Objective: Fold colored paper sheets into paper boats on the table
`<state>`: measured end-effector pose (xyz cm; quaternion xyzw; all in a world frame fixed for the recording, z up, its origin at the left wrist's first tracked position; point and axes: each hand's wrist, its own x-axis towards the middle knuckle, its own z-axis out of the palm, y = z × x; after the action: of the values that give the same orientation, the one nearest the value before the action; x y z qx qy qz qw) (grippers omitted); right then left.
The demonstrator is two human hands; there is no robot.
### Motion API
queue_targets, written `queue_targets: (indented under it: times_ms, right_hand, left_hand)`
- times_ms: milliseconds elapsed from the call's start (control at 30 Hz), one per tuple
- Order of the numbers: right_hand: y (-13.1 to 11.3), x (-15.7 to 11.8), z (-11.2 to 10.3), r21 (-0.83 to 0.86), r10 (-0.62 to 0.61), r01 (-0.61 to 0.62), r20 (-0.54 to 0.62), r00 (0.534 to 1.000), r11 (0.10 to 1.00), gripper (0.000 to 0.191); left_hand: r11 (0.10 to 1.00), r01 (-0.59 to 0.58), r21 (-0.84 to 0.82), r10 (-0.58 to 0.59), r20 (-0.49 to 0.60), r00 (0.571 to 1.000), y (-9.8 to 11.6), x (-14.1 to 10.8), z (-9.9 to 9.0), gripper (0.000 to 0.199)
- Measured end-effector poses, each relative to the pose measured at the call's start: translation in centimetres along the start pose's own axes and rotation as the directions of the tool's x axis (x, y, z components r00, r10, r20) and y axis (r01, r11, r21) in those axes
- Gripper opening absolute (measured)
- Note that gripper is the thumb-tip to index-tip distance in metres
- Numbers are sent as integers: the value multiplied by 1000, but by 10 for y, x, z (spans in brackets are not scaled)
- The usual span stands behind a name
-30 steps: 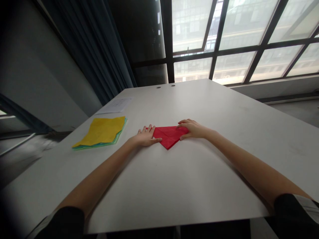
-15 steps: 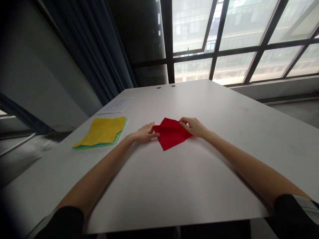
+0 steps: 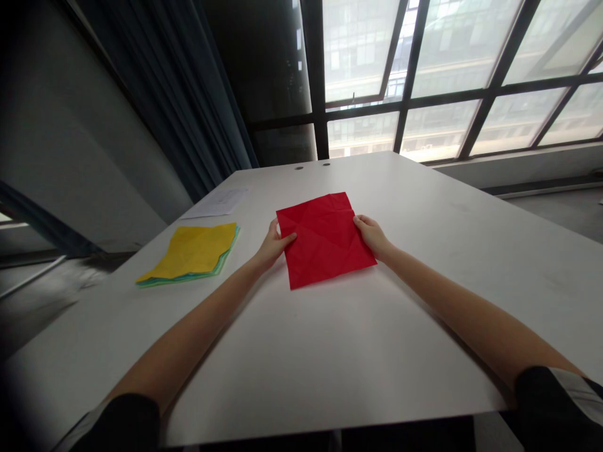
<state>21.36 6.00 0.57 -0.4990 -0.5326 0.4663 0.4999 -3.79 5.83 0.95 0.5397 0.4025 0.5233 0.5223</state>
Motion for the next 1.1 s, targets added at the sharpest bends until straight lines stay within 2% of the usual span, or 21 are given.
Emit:
queue_targets:
  times_ms: [167,200,267,333,367,467,567,633,700,800,867,1100]
  right_hand:
    - [2,1,2,40,49,-48,-25,998,998,24]
    - [0,0,3,58,59,-56,-47,997,997,28]
    - [-3,-3,4,92,53,-48,-51,997,995,46]
    - [-6,-7,5,118,8,-14,52,999,993,64]
    - [-7,-9,6,126,-21,4,127,992,992,66]
    - [-8,-12,6,119,-71,38,288,955,992,48]
    - [-5,-10,6,78,-61,40,287,956,996,35]
    - [-3,-8,5,85,-40,18,261,964,996,34]
    - [-1,-7,4,129,-31,2,227,973,992,36]
    - [-2,-6,4,212,-30,-10,183,983,977,38]
    - [-3,-6,4,256,-25,-22,180,983,967,38]
    - [-7,-11,10,342,-33,-59,257,966,938,34]
  left_hand:
    - [996,-28,88,33,-49,998,2,0,-1,82]
    - [992,-35,117,43,-72,996,3,0,-1,78]
    - [986,-63,157,80,-107,991,3,0,-2,70]
    - [981,-90,172,113,-128,985,2,1,-3,61]
    - [980,-99,174,124,-142,982,2,2,-4,54]
    - [982,-73,176,110,-208,972,1,5,-4,32]
    - [991,8,134,28,-264,964,3,6,-5,25]
    - [996,48,75,-29,-234,972,4,6,-4,22]
    - [998,62,14,-59,-143,988,6,4,-4,21]
    - [994,99,-42,-98,17,995,7,0,-2,34]
    - [990,129,-63,-123,81,989,7,-3,-1,43]
    - [965,190,-182,-178,85,980,10,-6,5,40]
